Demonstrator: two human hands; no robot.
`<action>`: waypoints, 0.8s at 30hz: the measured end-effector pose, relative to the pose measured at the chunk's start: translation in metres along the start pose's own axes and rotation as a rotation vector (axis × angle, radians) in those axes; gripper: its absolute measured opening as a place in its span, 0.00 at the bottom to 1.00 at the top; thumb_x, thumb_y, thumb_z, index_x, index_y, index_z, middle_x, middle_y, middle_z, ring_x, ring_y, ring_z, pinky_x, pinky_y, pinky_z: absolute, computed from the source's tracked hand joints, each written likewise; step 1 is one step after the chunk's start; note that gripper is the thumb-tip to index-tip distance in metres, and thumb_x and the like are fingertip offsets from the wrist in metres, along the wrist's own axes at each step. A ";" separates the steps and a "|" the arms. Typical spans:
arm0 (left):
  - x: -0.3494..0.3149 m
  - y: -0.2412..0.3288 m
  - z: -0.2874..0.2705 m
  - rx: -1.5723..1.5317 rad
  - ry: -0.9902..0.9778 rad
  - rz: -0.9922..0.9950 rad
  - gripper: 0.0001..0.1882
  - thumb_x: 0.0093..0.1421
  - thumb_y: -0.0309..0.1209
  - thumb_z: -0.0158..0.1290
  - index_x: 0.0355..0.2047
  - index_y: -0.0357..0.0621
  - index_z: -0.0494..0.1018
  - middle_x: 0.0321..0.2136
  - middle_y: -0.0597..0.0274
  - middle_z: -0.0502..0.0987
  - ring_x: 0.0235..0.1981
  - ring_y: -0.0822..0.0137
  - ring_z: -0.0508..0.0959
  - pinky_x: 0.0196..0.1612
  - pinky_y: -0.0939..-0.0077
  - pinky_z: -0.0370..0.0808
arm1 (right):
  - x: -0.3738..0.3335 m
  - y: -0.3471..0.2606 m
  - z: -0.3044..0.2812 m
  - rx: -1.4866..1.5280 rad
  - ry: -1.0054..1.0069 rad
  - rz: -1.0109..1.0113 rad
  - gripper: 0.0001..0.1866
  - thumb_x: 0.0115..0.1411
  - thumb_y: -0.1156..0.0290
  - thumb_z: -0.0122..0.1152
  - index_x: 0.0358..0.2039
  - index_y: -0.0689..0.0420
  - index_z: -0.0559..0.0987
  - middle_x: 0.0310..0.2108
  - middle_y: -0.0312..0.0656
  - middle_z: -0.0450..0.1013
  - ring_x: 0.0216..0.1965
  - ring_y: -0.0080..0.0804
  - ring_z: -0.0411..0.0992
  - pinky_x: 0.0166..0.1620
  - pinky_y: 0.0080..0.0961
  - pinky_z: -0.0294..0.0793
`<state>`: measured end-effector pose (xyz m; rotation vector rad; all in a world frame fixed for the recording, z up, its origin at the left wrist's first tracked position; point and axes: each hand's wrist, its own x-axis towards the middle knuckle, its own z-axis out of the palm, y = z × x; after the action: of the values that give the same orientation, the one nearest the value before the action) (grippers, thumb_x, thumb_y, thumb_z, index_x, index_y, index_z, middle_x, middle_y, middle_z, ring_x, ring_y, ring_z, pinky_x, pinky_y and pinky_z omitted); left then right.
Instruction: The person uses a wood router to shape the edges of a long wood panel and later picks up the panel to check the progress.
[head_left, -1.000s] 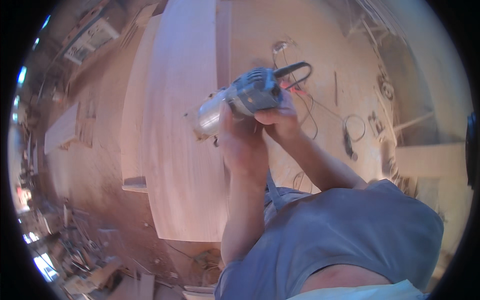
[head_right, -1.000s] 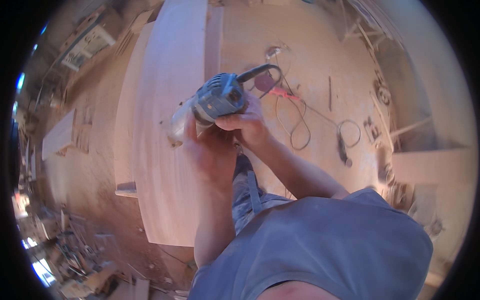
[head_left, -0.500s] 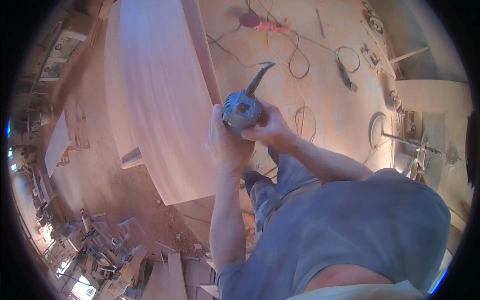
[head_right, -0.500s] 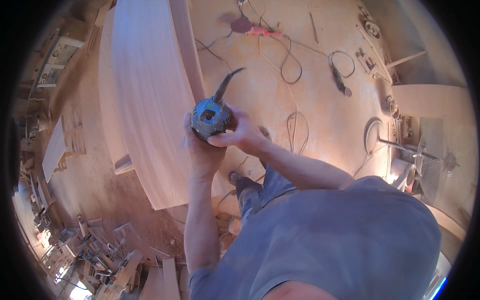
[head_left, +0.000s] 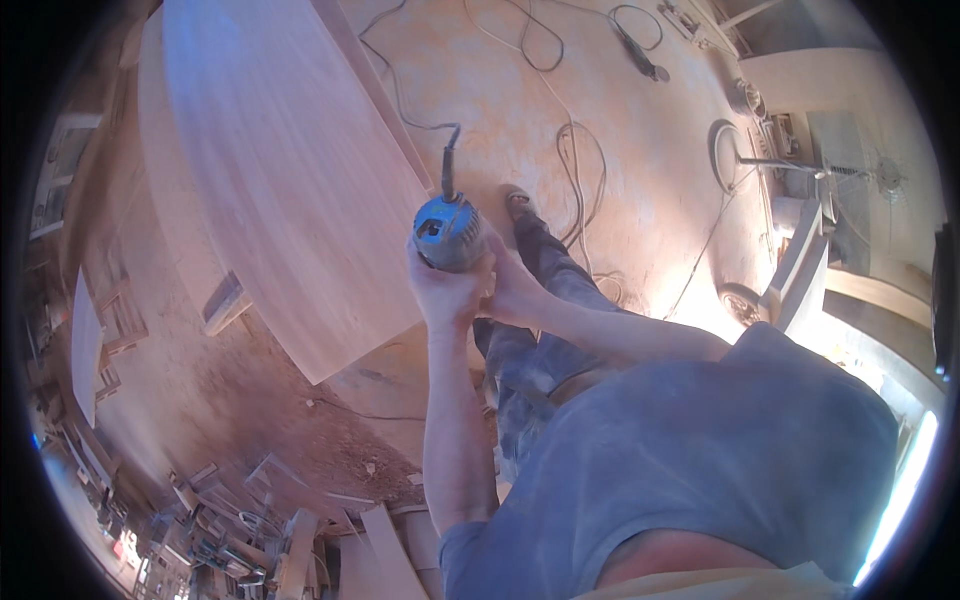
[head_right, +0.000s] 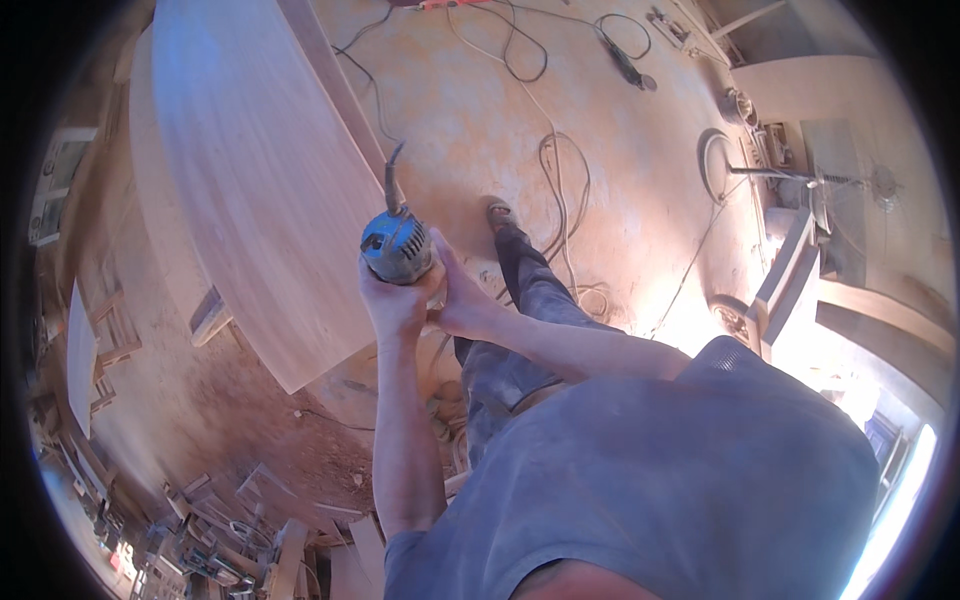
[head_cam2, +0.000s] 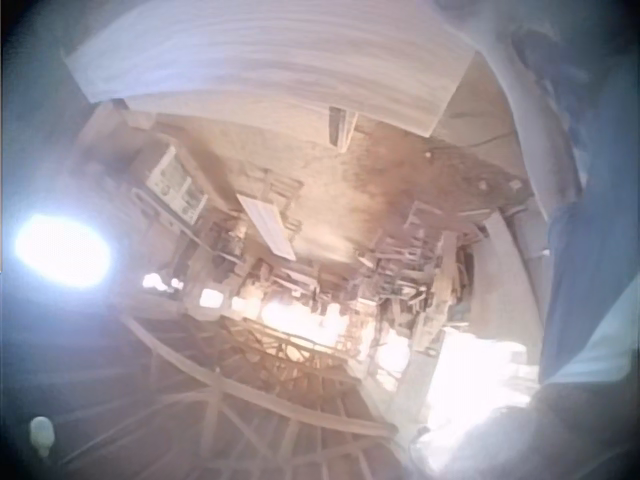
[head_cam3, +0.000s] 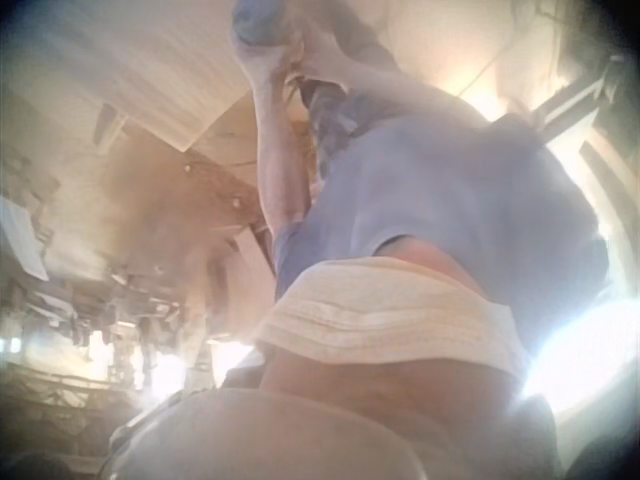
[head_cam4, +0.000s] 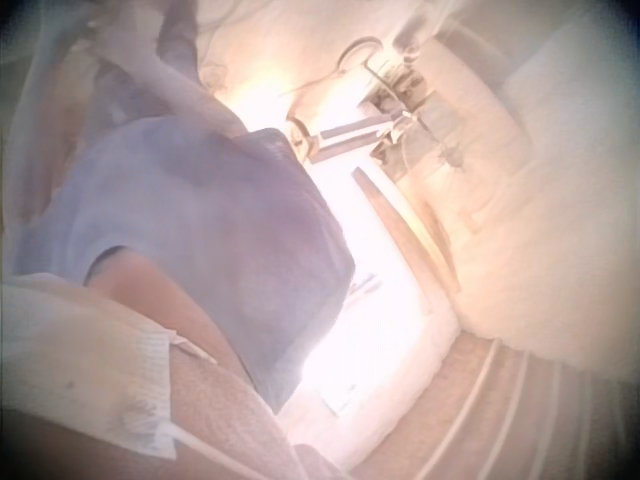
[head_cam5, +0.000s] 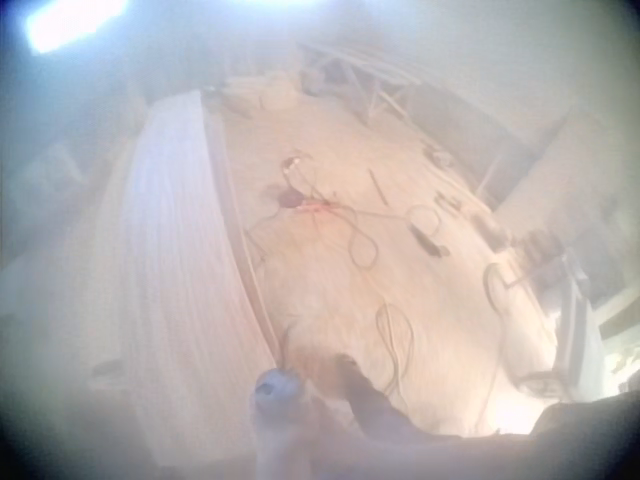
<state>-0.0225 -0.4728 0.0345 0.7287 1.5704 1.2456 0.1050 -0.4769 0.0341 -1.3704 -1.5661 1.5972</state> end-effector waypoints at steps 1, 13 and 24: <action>-0.002 -0.002 -0.002 0.009 -0.011 -0.065 0.40 0.42 0.27 0.73 0.57 0.40 0.71 0.50 0.57 0.79 0.51 0.63 0.80 0.55 0.67 0.77 | -0.001 0.005 0.002 0.040 -0.041 0.008 0.64 0.45 0.70 0.82 0.75 0.56 0.48 0.71 0.56 0.59 0.73 0.50 0.56 0.73 0.40 0.56; 0.043 -0.016 -0.002 0.065 -0.168 0.036 0.40 0.43 0.27 0.74 0.58 0.40 0.73 0.52 0.58 0.80 0.52 0.65 0.80 0.57 0.68 0.76 | 0.073 0.055 0.003 -0.056 0.116 -0.311 0.47 0.49 0.69 0.80 0.67 0.55 0.63 0.57 0.45 0.73 0.58 0.38 0.75 0.62 0.33 0.72; 0.078 -0.067 -0.054 0.710 -0.224 0.348 0.32 0.53 0.31 0.68 0.59 0.41 0.74 0.54 0.46 0.79 0.59 0.48 0.76 0.63 0.56 0.70 | 0.130 0.073 0.022 0.016 0.242 -0.413 0.41 0.43 0.77 0.75 0.59 0.53 0.68 0.48 0.45 0.76 0.50 0.44 0.79 0.54 0.34 0.77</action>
<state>-0.0929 -0.4444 -0.0532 1.5896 1.7430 0.7755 0.0596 -0.3859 -0.0772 -1.0938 -1.5601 1.1496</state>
